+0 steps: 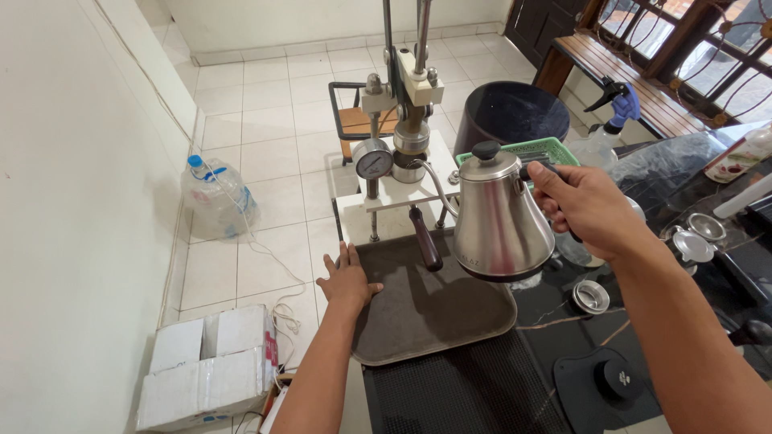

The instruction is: The person levels and tamps coffee grounds in a portafilter using a distribution tool and a manual tamper. They then place the portafilter into a lever espresso machine, pour hot water from a kettle into the machine, and position a glass carafe under the spout. The person also pours hot water into the carafe before placing it under the machine.

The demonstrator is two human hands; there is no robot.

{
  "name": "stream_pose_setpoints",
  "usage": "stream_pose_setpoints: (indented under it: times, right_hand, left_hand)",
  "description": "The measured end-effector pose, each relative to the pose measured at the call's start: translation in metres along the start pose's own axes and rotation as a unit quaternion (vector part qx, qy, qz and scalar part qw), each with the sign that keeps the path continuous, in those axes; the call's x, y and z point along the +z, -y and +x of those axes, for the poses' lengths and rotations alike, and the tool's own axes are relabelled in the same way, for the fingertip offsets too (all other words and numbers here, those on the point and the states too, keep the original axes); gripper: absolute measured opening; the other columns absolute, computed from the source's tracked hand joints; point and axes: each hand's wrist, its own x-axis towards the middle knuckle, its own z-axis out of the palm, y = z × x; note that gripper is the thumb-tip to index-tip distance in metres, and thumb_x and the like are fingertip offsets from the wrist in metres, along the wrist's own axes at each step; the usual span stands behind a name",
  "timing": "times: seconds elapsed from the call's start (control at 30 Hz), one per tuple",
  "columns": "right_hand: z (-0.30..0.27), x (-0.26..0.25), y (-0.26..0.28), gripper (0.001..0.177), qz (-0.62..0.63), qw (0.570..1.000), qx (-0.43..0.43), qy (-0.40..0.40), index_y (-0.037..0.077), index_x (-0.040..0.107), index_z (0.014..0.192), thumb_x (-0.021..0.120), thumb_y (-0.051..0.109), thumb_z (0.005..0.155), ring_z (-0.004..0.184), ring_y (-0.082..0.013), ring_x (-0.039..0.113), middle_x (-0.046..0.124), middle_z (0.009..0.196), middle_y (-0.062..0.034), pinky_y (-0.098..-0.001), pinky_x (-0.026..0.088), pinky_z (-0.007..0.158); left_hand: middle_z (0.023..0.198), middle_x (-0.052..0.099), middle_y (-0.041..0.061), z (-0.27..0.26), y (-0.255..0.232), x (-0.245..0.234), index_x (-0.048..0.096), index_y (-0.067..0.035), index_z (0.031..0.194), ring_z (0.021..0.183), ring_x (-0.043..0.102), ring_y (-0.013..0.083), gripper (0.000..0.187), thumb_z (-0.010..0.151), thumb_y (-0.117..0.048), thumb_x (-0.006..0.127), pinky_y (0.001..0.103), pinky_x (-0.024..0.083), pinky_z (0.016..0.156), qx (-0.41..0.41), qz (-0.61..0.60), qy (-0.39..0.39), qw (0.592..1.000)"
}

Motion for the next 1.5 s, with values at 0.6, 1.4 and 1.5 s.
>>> stream_pose_setpoints:
  times: [0.6, 1.4, 1.5]
  right_hand:
    - [-0.001, -0.007, 0.006, 0.043, -0.003, 1.000, -0.021, 0.014, 0.005, 0.061, 0.080, 0.064, 0.043, 0.099, 0.054, -0.0067, 0.037, 0.045, 0.063, 0.0041, -0.0237, 0.031, 0.047]
    - [0.005, -0.009, 0.007, 0.041, -0.025, 1.000, -0.014, 0.009, 0.006, 0.064, 0.083, 0.066, 0.045, 0.096, 0.057, -0.0070, 0.041, 0.048, 0.066, 0.0042, -0.0237, 0.034, 0.050]
    - [0.005, -0.010, 0.006, 0.042, -0.029, 0.999, -0.014, 0.005, 0.005, 0.064, 0.083, 0.066, 0.045, 0.096, 0.057, -0.0072, 0.040, 0.048, 0.066, 0.0041, -0.0242, 0.034, 0.050]
  left_hand:
    - [0.174, 0.001, -0.003, -0.002, -0.004, 0.003, 0.003, -0.016, 0.165, 0.158, 0.007, 0.0367, 0.120, 0.082, -0.055, 0.081, 0.065, 0.034, 0.113, -0.006, 0.000, -0.007, 1.000]
    - [0.174, -0.002, -0.003, 0.004, -0.003, -0.001, 0.002, -0.018, 0.165, 0.158, 0.006, 0.0373, 0.124, 0.080, -0.058, 0.082, 0.063, 0.036, 0.114, -0.005, 0.013, 0.000, 1.000]
    - [0.174, -0.001, -0.003, 0.004, -0.003, 0.000, 0.002, -0.017, 0.165, 0.158, 0.006, 0.0375, 0.124, 0.080, -0.058, 0.082, 0.063, 0.035, 0.114, -0.003, 0.015, 0.003, 1.000]
